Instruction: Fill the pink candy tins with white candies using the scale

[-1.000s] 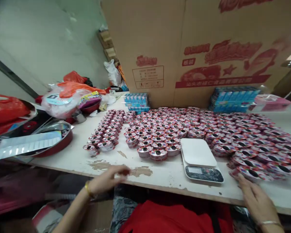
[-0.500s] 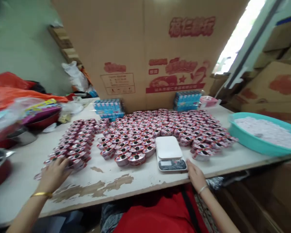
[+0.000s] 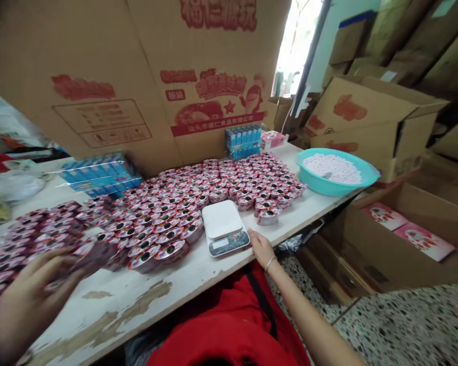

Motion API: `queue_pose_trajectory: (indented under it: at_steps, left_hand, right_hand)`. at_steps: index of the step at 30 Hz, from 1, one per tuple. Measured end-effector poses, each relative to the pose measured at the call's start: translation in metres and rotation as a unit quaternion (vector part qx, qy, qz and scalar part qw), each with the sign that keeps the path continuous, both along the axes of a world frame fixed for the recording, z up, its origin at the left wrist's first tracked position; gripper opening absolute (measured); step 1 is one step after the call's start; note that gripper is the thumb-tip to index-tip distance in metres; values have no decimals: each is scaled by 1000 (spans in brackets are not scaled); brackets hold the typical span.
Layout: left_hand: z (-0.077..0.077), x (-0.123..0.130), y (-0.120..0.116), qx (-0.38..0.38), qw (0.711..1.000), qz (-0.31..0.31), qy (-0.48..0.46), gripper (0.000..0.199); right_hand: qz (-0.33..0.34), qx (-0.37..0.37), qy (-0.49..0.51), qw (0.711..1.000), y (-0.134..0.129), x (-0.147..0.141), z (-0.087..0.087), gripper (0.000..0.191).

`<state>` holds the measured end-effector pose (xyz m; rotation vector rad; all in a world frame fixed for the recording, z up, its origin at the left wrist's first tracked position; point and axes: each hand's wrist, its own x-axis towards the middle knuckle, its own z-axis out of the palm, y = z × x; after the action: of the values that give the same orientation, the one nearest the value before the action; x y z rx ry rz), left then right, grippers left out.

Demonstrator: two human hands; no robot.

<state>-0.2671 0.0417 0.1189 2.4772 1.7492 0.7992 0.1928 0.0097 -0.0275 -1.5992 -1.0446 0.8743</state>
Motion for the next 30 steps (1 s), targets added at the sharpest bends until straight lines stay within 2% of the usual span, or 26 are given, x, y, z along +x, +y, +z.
queue_pose_trajectory:
  at_steps: [1,3,4,6,9,12,14,17,20,22,24,26,30]
  left_hand:
    - [7,36,8,25,999,-29,-15,15]
    - [10,109,25,19,993,-108,-47,12]
    - [7,143,35,-6,988,-145,-57,11]
    - [-8,200,54,-61,982,-169,-61,13]
    - [-37,257,78,-96,977,-186,-30,23]
    - [-55,287,94,-104,974,-202,-3,30]
    - [-57,294,99,-110,972,-209,4,36]
    - [-46,287,92,-100,969,-224,10,45]
    - [-31,259,67,-105,967,-233,16,31]
    - [-29,236,43,-158,962,-220,22,22]
    - [-37,214,20,-222,956,-192,23,23]
    - [-54,196,1,-269,950,-158,18,24]
    - [-87,180,-14,-333,936,-112,1,26]
  right_hand:
    - [-1,5,-3,1000,0,-1,1,67]
    - [-5,16,-6,1000,-2,-2,3,64]
    - [-6,20,-6,1000,-3,-3,4,63]
    - [-7,28,-4,1000,-5,-4,6,60]
    - [-5,35,1,999,-9,-4,9,55]
    - [2,35,10,999,-10,-3,11,50]
    - [9,29,21,999,-11,-2,12,48]
    - [24,10,42,999,-12,3,11,48]
    - [44,-19,70,996,-10,11,7,52]
    - [58,-38,88,994,-7,16,4,56]
    - [69,-53,100,991,-3,21,2,59]
    - [74,-61,104,990,0,23,1,59]
    - [66,-65,104,990,0,22,1,59]
